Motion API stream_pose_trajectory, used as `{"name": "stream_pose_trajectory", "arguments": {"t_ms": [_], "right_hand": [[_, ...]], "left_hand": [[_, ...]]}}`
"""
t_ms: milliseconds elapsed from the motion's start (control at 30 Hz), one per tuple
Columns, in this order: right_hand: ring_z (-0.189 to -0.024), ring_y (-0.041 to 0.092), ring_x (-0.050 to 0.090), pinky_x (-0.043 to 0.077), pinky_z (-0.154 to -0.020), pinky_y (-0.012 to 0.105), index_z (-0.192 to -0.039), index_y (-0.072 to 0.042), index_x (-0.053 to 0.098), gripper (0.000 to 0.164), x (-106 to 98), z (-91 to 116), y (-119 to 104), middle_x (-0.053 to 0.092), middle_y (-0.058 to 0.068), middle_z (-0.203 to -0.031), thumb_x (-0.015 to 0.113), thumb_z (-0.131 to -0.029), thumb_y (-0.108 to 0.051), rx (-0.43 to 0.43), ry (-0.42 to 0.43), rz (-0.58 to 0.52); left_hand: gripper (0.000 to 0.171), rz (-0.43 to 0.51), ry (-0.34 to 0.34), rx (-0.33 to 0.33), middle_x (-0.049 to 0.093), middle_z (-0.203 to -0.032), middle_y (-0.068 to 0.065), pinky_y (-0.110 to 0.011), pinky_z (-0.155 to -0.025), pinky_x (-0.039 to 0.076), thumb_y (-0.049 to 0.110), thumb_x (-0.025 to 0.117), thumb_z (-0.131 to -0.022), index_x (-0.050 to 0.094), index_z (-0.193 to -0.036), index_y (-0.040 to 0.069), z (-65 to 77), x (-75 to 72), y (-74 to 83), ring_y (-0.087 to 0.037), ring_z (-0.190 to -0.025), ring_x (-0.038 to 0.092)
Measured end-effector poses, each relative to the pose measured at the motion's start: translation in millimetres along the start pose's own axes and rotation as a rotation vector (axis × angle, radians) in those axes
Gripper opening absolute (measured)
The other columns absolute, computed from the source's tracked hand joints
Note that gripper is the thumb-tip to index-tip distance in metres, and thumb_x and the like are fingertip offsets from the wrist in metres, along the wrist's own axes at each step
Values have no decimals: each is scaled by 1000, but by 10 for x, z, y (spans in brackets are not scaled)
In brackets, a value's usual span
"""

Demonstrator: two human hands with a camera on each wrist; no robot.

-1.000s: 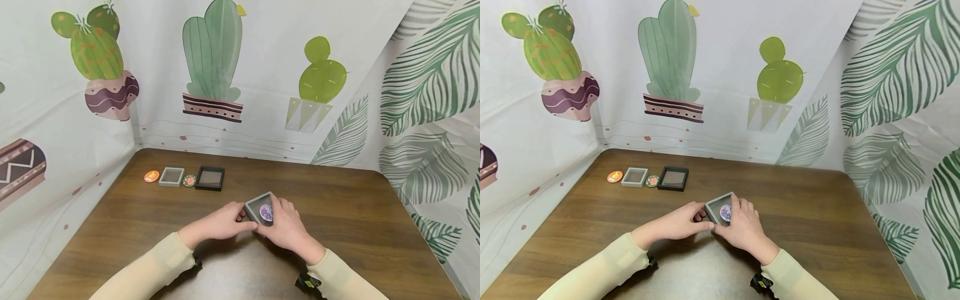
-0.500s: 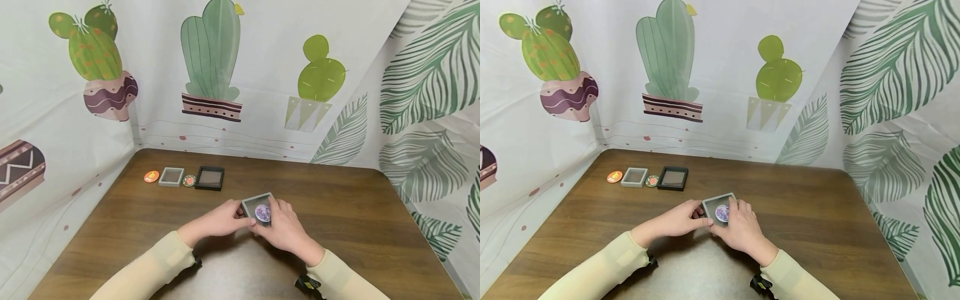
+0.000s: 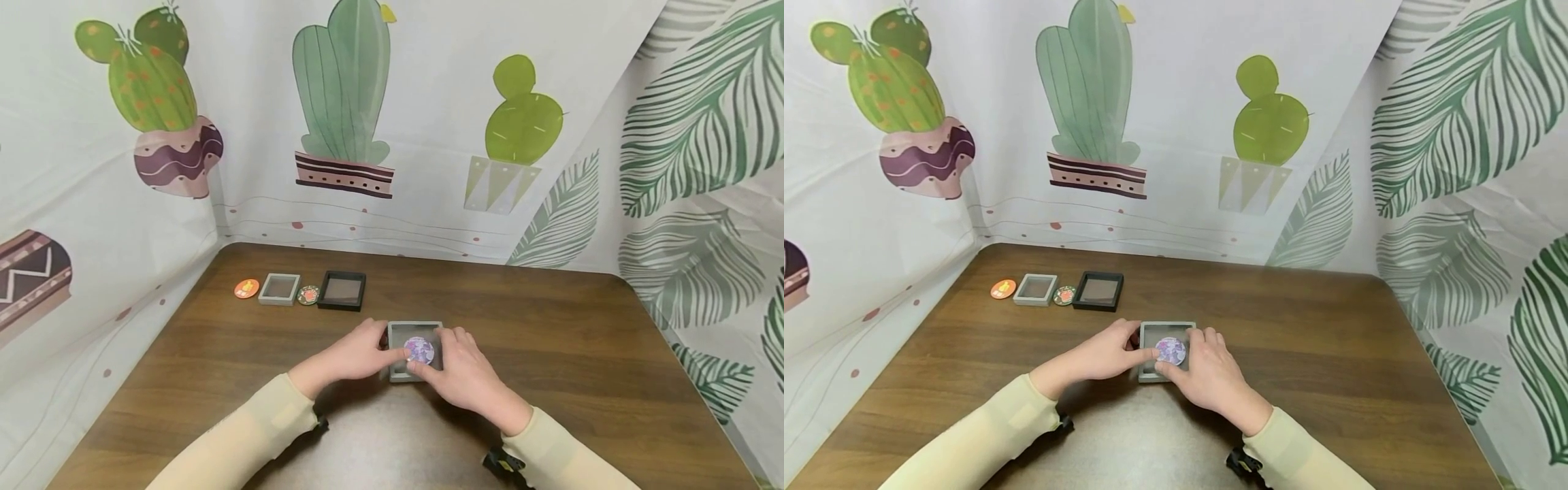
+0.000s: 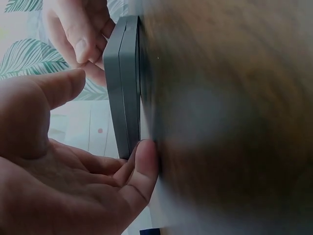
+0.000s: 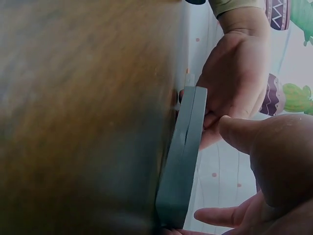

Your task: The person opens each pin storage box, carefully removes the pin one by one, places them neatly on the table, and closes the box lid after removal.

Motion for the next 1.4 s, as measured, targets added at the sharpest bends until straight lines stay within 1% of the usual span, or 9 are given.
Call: {"name": "stream_pose_trajectory", "arguments": {"t_ms": [133,333,633,767,833,933,1067,1233,1400], "right_hand": [[-99,22,49,47,-80,39,-137,-1,48,89,3,3,8,53,10,-111,61,-83,-71,15,-11,-6],[-99,22,52,48,-79,41,-140,-4,46,90,2,11,-2,54,10,-114,58,-83,-73,26,-29,-3],[-99,20,52,48,-78,40,-140,-4,45,90,-9,31,-52,55,11,-119,57,-84,-73,16,-56,7],[-100,20,53,48,-79,41,-141,-4,44,91,-16,36,-56,55,12,-121,57,-84,-73,4,-55,12],[-103,21,53,48,-81,42,-141,-4,44,91,-12,38,-52,55,12,-123,56,-84,-74,1,-57,16],[-111,25,54,48,-87,45,-142,-4,43,91,-2,42,-47,54,15,-128,57,-85,-73,1,-65,16],[-118,28,52,47,-91,48,-143,-4,43,89,3,48,-38,53,16,-133,58,-86,-70,12,-78,6],[-118,27,53,47,-91,48,-142,-4,43,90,-13,46,-28,53,15,-133,58,-85,-72,14,-80,4],[-108,23,54,49,-85,44,-144,-6,42,98,-21,45,-2,54,12,-126,56,-80,-79,6,-101,23]], "left_hand": [[45,-46,8,-7,58,-90,2,-35,-74,46,52,62,-92,63,-111,11,2,-17,-18,-17,-88,47],[49,-108,17,-16,59,-95,-2,-37,-80,47,51,63,-90,61,-111,7,43,-44,13,-18,-93,48],[50,-173,4,-35,57,-88,1,-34,-70,45,53,65,-88,62,-107,7,94,-24,27,-17,-85,46],[54,-214,-2,-68,55,-87,1,-35,-73,45,59,63,-87,62,-105,8,88,-20,0,-17,-86,46],[58,-230,-6,-85,58,-91,-1,-37,-78,47,62,62,-87,62,-105,7,79,-20,-21,-19,-92,49],[68,-244,-10,-106,63,-107,-10,-43,-92,46,64,60,-86,62,-113,2,64,-19,-72,-27,-111,52],[83,-255,-23,-126,58,-129,-19,-48,-106,35,67,58,-86,56,-129,-4,52,-11,-128,-37,-133,39],[92,-239,-47,-140,50,-139,-23,-50,-110,27,69,57,-86,48,-138,-6,53,0,-144,-40,-138,29],[111,-187,-53,-142,37,-150,-24,-50,-109,29,74,63,-78,31,-149,-6,66,-13,-155,-38,-141,23]]}}
Point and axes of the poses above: each hand's wrist, its own z-axis away from the middle knuckle, its own x-axis out of the palm, y = z × x, the point moved 10 cm from there along -z, towards the middle knuckle
